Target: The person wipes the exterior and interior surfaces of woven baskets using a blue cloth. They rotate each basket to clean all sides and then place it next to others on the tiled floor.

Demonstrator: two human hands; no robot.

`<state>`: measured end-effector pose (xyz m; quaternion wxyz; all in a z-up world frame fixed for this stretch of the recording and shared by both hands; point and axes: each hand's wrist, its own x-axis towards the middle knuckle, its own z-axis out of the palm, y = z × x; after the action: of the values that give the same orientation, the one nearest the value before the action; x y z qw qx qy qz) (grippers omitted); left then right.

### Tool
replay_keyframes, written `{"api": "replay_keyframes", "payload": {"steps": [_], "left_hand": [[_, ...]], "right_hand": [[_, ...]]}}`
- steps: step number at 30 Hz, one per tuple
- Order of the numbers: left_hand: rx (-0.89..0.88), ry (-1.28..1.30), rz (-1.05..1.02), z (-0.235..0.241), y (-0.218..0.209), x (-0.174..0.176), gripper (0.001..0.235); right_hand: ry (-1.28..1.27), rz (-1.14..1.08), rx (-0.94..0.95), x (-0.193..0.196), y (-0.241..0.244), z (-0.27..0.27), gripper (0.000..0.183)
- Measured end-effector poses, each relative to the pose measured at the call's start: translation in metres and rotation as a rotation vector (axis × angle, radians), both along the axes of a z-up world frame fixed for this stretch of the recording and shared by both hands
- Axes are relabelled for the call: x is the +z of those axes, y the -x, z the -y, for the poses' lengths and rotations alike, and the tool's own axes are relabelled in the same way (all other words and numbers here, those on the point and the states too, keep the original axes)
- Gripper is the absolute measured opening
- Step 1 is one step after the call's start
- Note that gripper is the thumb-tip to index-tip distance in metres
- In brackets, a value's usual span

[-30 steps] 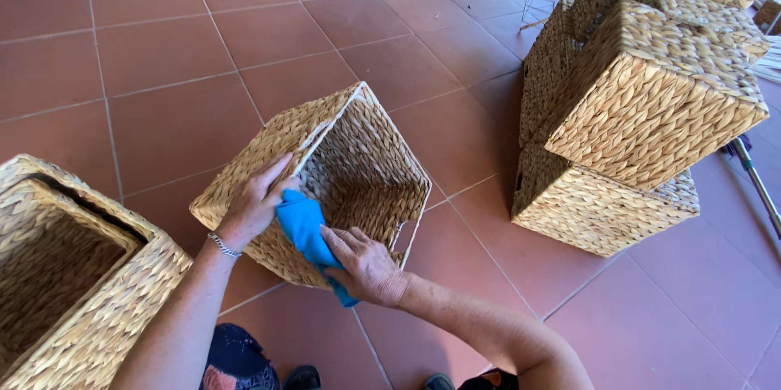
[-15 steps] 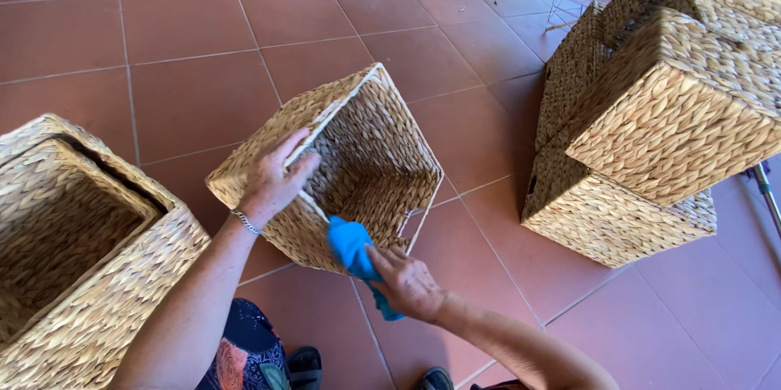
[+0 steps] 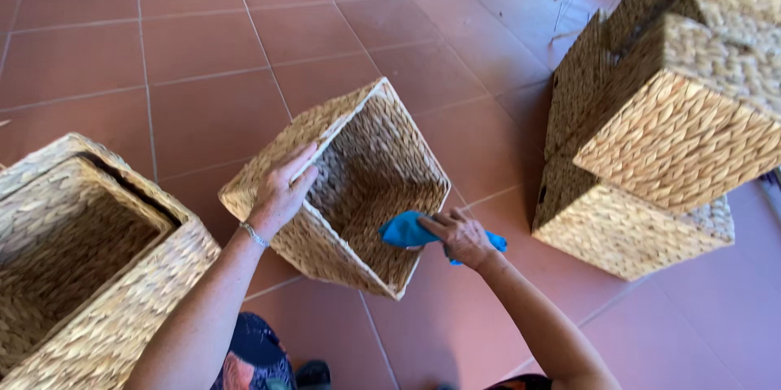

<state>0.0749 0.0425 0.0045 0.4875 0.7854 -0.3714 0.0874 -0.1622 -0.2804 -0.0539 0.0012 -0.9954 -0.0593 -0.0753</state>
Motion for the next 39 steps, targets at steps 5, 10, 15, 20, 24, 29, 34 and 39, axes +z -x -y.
{"api": "replay_keyframes", "payload": {"steps": [5,10,15,20,24,29,34,39], "left_hand": [[-0.015,0.038,0.110,0.001,0.001,0.010,0.044],[-0.008,0.027,-0.060,-0.010,0.000,0.015,0.044],[0.075,0.005,-0.279,-0.021,-0.014,0.011,0.047],[-0.020,0.102,-0.075,-0.031,-0.033,-0.001,0.041],[-0.032,0.106,-0.207,-0.029,-0.029,0.001,0.045],[-0.003,0.018,-0.217,-0.030,-0.020,0.013,0.049],[-0.037,0.020,-0.043,-0.008,-0.003,0.011,0.046],[-0.026,-0.044,-0.111,0.011,0.017,0.008,0.046]], "right_hand": [[-0.083,0.353,-0.317,-0.016,-0.030,0.046,0.068],[-0.291,0.013,-0.488,-0.077,-0.007,0.003,0.075],[-0.359,0.122,0.040,-0.071,0.065,-0.067,0.077],[-0.157,0.066,0.212,-0.027,0.056,-0.056,0.075],[-0.075,0.038,0.099,-0.011,0.027,-0.024,0.084],[-0.205,0.274,-0.266,-0.016,-0.003,0.034,0.074],[-0.517,0.241,-0.602,-0.051,-0.041,0.089,0.055],[-0.324,-0.120,-0.572,-0.090,-0.027,0.012,0.064]]}}
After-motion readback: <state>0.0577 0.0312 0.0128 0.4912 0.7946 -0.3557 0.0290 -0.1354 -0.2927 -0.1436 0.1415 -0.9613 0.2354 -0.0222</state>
